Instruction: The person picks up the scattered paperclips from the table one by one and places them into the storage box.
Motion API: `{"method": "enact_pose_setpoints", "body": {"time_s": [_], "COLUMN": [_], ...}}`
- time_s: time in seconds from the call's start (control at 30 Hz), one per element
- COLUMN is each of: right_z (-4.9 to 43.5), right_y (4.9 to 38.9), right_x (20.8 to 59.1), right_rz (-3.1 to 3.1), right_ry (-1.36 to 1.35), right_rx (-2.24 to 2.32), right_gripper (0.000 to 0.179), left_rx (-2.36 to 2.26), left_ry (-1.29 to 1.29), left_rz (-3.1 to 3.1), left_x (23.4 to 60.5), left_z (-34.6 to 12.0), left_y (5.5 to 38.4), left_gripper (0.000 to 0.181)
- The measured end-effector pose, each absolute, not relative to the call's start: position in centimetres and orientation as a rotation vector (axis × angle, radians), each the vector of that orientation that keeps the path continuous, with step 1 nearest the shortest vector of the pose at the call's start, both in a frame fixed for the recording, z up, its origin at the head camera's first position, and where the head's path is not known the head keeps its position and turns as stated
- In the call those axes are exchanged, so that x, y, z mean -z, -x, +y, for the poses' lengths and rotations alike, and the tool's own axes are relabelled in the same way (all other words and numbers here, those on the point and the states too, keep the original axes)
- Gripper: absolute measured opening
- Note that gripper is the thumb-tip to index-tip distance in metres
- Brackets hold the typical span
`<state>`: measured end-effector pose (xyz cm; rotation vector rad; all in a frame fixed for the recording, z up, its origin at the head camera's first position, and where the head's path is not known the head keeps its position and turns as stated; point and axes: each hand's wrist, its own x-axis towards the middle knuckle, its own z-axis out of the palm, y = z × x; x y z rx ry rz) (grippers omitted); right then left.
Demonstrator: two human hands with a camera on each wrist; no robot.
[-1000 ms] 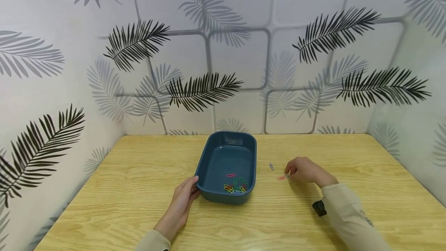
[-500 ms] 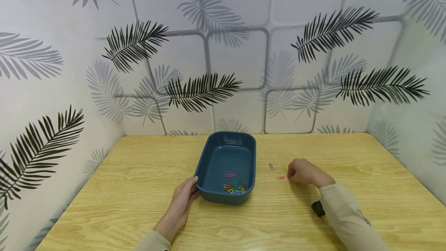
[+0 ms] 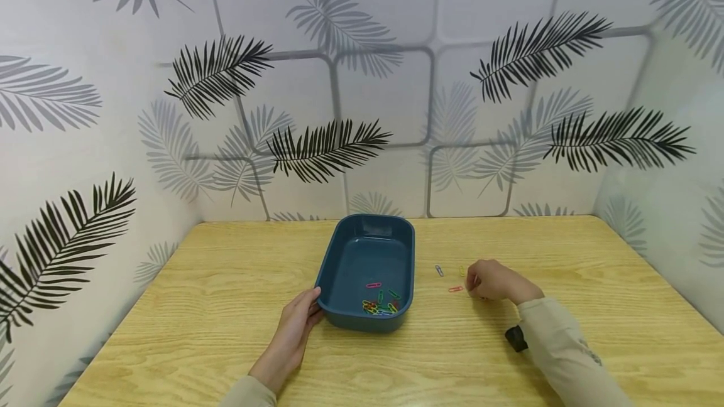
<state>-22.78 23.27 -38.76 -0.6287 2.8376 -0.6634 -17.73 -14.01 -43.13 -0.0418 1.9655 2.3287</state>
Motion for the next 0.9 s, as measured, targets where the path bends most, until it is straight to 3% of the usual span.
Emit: {"method": "enact_pose_setpoints", "body": {"time_s": [0.43,0.9], "right_z": [23.1,19.1], "right_y": [23.3,23.0], "right_x": [38.8,38.1], "right_rz": [2.880,2.607], "right_ry": [0.654,0.442], "right_rx": [0.812,1.618], "right_gripper": [0.010,0.011], "left_rx": [-2.342,-2.329], "left_ry": [0.057,0.043], "left_rz": [1.957,1.958], "left_x": [43.1,42.8], "left_z": [-14.0,-14.0], "left_y": [17.7,17.5], "left_gripper": [0.055,0.054]}}
